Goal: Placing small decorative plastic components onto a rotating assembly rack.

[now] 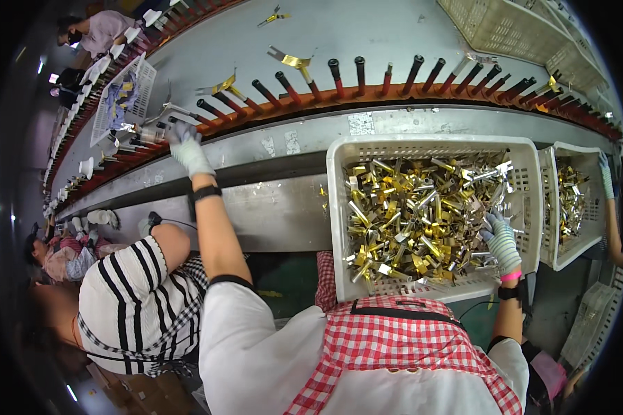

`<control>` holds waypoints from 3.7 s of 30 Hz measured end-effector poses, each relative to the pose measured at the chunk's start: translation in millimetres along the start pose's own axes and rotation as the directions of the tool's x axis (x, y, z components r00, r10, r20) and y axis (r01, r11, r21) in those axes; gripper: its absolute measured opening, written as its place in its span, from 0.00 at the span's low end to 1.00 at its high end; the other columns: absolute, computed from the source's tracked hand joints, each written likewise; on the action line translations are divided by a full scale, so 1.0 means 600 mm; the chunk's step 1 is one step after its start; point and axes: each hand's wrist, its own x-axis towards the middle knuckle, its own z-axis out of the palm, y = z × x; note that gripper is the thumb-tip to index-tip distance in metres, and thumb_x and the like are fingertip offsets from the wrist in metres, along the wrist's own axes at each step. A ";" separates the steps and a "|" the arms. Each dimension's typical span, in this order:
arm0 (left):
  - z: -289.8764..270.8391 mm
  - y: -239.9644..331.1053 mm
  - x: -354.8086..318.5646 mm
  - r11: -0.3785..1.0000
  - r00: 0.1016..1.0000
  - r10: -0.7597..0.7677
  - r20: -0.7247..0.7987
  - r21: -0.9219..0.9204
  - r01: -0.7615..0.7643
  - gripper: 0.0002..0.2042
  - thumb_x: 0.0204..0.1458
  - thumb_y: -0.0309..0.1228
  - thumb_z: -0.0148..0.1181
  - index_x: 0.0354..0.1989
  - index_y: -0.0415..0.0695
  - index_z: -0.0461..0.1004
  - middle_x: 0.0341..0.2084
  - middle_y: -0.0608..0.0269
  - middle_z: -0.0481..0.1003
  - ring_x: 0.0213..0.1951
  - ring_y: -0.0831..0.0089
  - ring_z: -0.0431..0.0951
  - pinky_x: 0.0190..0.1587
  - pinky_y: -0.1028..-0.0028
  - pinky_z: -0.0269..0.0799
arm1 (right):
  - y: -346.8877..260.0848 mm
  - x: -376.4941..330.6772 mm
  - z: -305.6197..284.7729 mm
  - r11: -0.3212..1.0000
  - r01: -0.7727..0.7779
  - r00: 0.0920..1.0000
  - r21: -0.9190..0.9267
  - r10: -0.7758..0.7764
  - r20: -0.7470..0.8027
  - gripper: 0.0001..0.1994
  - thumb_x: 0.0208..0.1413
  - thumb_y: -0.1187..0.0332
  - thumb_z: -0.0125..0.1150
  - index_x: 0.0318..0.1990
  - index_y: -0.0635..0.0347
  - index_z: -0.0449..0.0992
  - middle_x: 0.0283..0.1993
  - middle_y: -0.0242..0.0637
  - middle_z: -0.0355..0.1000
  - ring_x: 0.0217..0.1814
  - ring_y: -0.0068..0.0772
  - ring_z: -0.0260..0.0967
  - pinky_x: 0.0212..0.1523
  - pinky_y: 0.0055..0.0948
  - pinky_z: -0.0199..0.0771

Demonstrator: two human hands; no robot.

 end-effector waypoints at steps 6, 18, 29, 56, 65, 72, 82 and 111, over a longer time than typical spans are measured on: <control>0.068 0.079 -0.206 0.974 0.965 -0.184 0.187 -0.095 0.204 0.18 0.56 0.44 0.52 0.40 0.39 0.67 0.15 0.72 0.58 0.15 0.81 0.56 0.17 0.76 0.51 | -0.017 0.034 -0.006 0.997 -0.066 0.997 -0.050 0.064 -0.049 0.21 0.43 0.73 0.65 0.48 0.64 0.73 0.50 0.53 0.69 0.49 0.57 0.68 0.50 0.42 0.70; 0.389 0.096 -0.307 0.964 0.677 0.189 0.711 -0.267 0.011 0.11 0.60 0.31 0.52 0.48 0.40 0.70 0.40 0.62 0.75 0.43 0.73 0.73 0.48 0.75 0.67 | -0.069 -0.001 -0.096 0.986 0.064 0.949 0.154 -0.012 -0.316 0.21 0.42 0.78 0.57 0.48 0.70 0.72 0.54 0.53 0.69 0.53 0.52 0.69 0.54 0.39 0.69; 0.384 0.041 -0.229 0.842 0.664 0.059 0.746 0.320 -0.434 0.14 0.54 0.38 0.56 0.42 0.40 0.71 0.29 0.51 0.76 0.28 0.55 0.76 0.35 0.63 0.71 | -0.110 0.017 -0.143 0.522 -0.145 0.972 0.840 0.234 0.023 0.19 0.48 0.72 0.60 0.49 0.70 0.72 0.38 0.33 0.74 0.35 0.21 0.68 0.38 0.21 0.68; 0.496 0.099 -0.390 0.984 0.626 0.171 0.761 -0.163 -0.070 0.07 0.58 0.26 0.54 0.43 0.40 0.73 0.39 0.60 0.78 0.41 0.75 0.74 0.47 0.76 0.69 | -0.264 0.076 -0.152 0.472 0.288 0.949 0.833 -0.026 -0.313 0.17 0.57 0.64 0.61 0.51 0.64 0.71 0.43 0.34 0.74 0.44 0.22 0.72 0.47 0.23 0.72; 0.519 0.006 -0.356 0.958 0.739 0.182 0.649 0.052 -0.282 0.06 0.55 0.22 0.51 0.40 0.39 0.72 0.30 0.59 0.77 0.36 0.72 0.76 0.41 0.72 0.72 | -0.187 0.091 -0.160 0.174 -0.025 0.999 0.984 0.031 0.020 0.33 0.60 0.44 0.50 0.56 0.71 0.67 0.34 0.39 0.76 0.29 0.21 0.72 0.33 0.18 0.72; 0.420 -0.026 -0.217 0.997 0.665 0.071 0.743 -0.055 -0.046 0.05 0.58 0.27 0.53 0.41 0.41 0.70 0.38 0.58 0.76 0.33 0.74 0.74 0.40 0.75 0.72 | -0.195 0.094 -0.138 0.085 -0.062 0.991 0.994 -0.111 0.071 0.27 0.60 0.48 0.53 0.55 0.64 0.69 0.34 0.35 0.75 0.29 0.21 0.71 0.33 0.20 0.70; 0.342 0.009 -0.181 0.932 0.820 -0.006 0.573 0.300 -0.203 0.14 0.59 0.36 0.55 0.41 0.36 0.72 0.32 0.54 0.79 0.33 0.65 0.78 0.38 0.71 0.74 | -0.260 0.088 -0.116 0.119 -0.098 0.975 0.988 -0.186 0.119 0.25 0.59 0.50 0.54 0.52 0.65 0.70 0.34 0.35 0.74 0.30 0.22 0.71 0.34 0.21 0.70; 0.599 0.159 -0.537 0.772 0.558 -0.079 0.826 -0.304 0.558 0.08 0.57 0.24 0.53 0.44 0.42 0.73 0.35 0.65 0.75 0.33 0.77 0.73 0.34 0.80 0.69 | -0.142 0.031 -0.164 0.243 -0.166 0.972 0.956 -0.121 0.199 0.23 0.58 0.57 0.53 0.54 0.67 0.69 0.43 0.37 0.75 0.37 0.22 0.71 0.42 0.23 0.70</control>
